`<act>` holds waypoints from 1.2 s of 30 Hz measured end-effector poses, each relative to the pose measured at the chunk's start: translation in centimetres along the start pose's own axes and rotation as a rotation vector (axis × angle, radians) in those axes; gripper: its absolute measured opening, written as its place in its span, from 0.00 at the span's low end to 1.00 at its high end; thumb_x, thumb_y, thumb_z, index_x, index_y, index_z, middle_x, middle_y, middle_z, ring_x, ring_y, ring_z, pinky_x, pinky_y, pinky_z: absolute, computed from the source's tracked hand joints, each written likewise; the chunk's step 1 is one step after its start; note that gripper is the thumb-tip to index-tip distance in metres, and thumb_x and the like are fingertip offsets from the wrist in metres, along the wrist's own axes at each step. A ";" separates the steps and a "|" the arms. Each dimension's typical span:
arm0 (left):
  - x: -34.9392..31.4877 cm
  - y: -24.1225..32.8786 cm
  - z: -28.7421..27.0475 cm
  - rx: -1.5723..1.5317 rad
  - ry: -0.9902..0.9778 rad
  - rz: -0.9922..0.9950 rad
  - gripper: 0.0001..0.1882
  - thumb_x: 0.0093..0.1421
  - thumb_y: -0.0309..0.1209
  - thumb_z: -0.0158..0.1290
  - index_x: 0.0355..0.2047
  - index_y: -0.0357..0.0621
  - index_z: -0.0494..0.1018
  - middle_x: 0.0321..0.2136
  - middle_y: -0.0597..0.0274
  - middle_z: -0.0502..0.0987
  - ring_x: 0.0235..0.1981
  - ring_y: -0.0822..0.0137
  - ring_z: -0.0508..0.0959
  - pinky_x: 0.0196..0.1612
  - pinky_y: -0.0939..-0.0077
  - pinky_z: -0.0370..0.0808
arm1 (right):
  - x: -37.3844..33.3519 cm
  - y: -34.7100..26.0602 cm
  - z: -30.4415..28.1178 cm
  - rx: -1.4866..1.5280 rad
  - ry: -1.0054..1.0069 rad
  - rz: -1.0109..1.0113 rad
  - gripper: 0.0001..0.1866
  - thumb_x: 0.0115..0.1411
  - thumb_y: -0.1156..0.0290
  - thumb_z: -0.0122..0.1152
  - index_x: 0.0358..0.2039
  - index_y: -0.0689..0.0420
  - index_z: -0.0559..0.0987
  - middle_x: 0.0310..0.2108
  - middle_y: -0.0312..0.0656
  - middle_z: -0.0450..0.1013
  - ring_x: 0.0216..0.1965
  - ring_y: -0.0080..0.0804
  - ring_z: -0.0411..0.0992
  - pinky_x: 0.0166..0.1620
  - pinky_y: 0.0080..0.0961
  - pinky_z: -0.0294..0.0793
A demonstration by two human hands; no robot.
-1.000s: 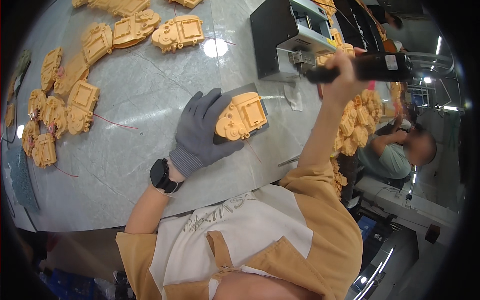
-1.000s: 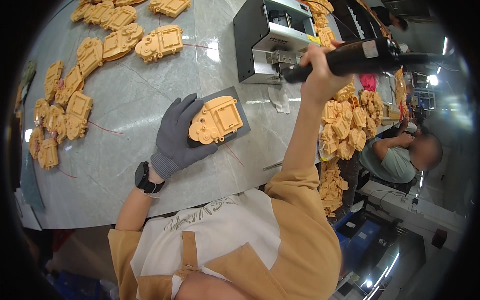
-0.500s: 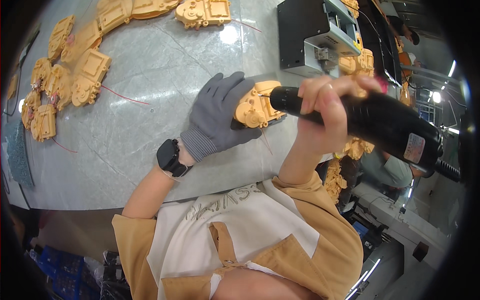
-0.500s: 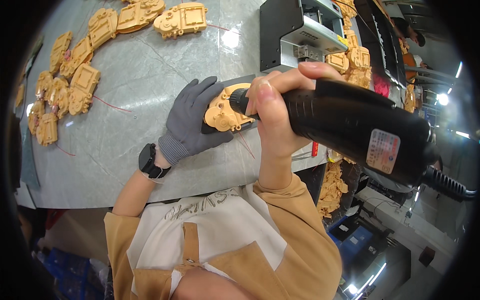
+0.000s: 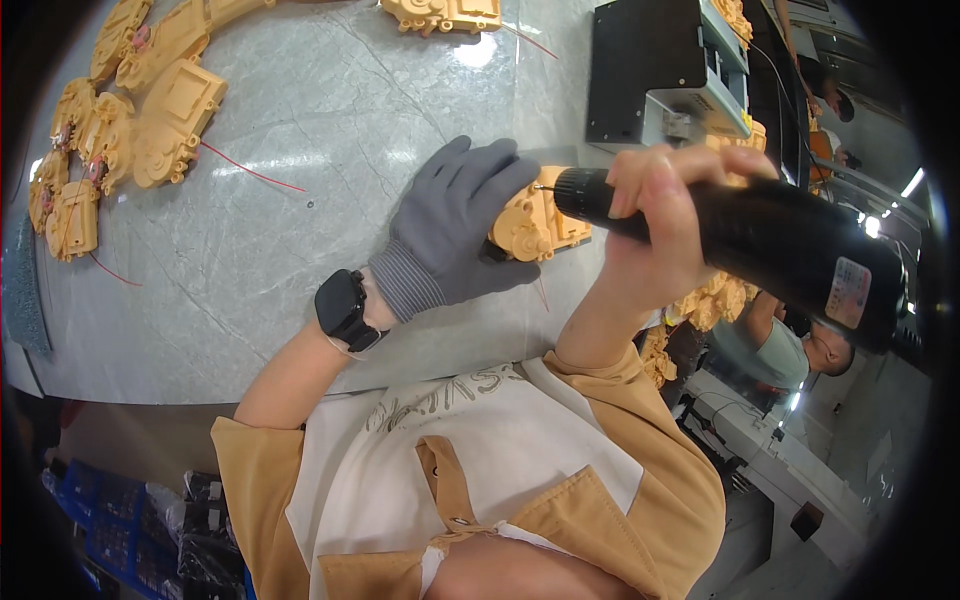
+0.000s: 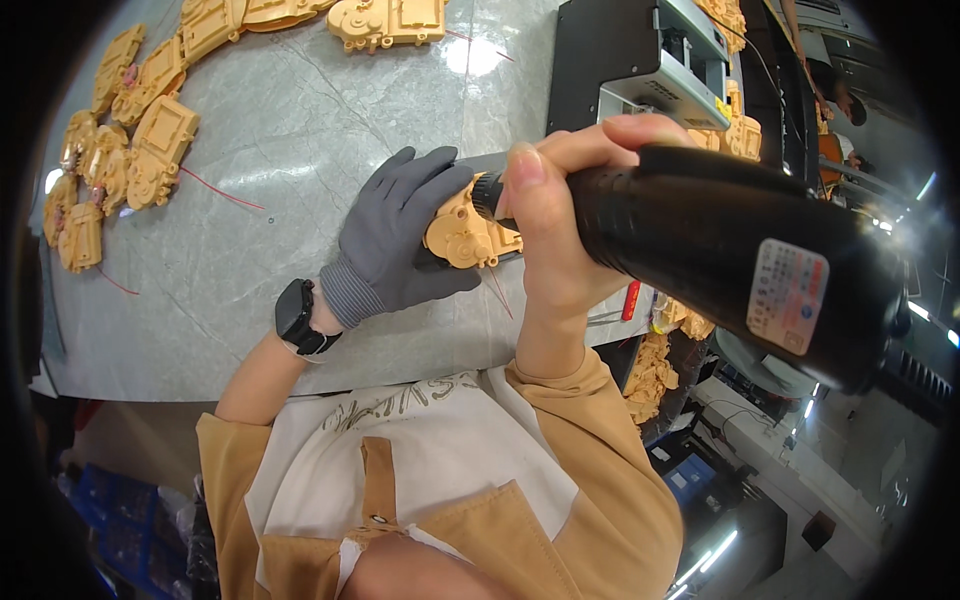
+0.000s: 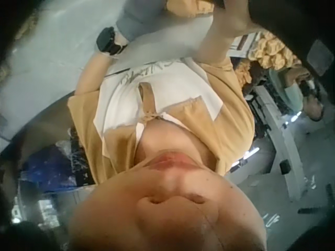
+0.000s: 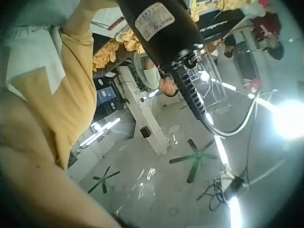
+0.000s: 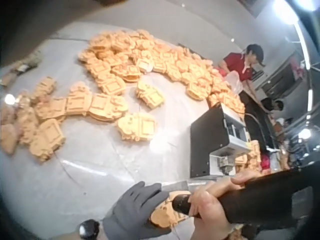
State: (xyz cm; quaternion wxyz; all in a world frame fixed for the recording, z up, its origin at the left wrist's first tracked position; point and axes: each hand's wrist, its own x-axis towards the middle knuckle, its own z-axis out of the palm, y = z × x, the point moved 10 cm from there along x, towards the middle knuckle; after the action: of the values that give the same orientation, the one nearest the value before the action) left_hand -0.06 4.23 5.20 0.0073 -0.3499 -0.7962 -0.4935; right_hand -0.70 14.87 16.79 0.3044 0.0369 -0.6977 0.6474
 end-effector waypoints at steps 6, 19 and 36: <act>0.1 -0.4 -0.1 -0.030 0.005 -0.015 0.48 0.34 0.43 0.67 0.55 0.46 0.57 0.51 0.50 0.64 0.50 0.52 0.68 0.58 0.53 0.60 | 0.4 0.3 0.3 0.073 -0.104 -0.029 0.25 0.48 0.84 0.58 0.43 0.56 0.58 0.17 0.40 0.69 0.16 0.25 0.66 0.26 0.24 0.70; -0.7 -1.3 0.0 -0.035 0.093 -0.059 0.45 0.33 0.42 0.66 0.52 0.43 0.60 0.49 0.53 0.65 0.47 0.56 0.69 0.57 0.56 0.63 | 0.2 1.0 0.5 0.134 -0.221 -0.020 0.22 0.48 0.84 0.53 0.43 0.56 0.59 0.16 0.41 0.65 0.12 0.30 0.62 0.21 0.30 0.68; 2.4 -0.1 0.8 0.242 -0.151 -0.535 0.32 0.42 0.44 0.60 0.46 0.43 0.63 0.35 0.54 0.69 0.37 0.52 0.74 0.43 0.60 0.71 | -4.7 -5.3 -8.1 0.332 0.089 -0.121 0.17 0.52 0.76 0.49 0.44 0.57 0.65 0.16 0.33 0.55 0.15 0.22 0.57 0.29 0.25 0.59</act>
State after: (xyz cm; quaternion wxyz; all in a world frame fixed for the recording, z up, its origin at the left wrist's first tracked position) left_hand -1.65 6.21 5.61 -0.1407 -0.1600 -0.9114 -0.3521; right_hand 8.48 19.92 19.03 0.3629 0.0999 -0.5638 0.7352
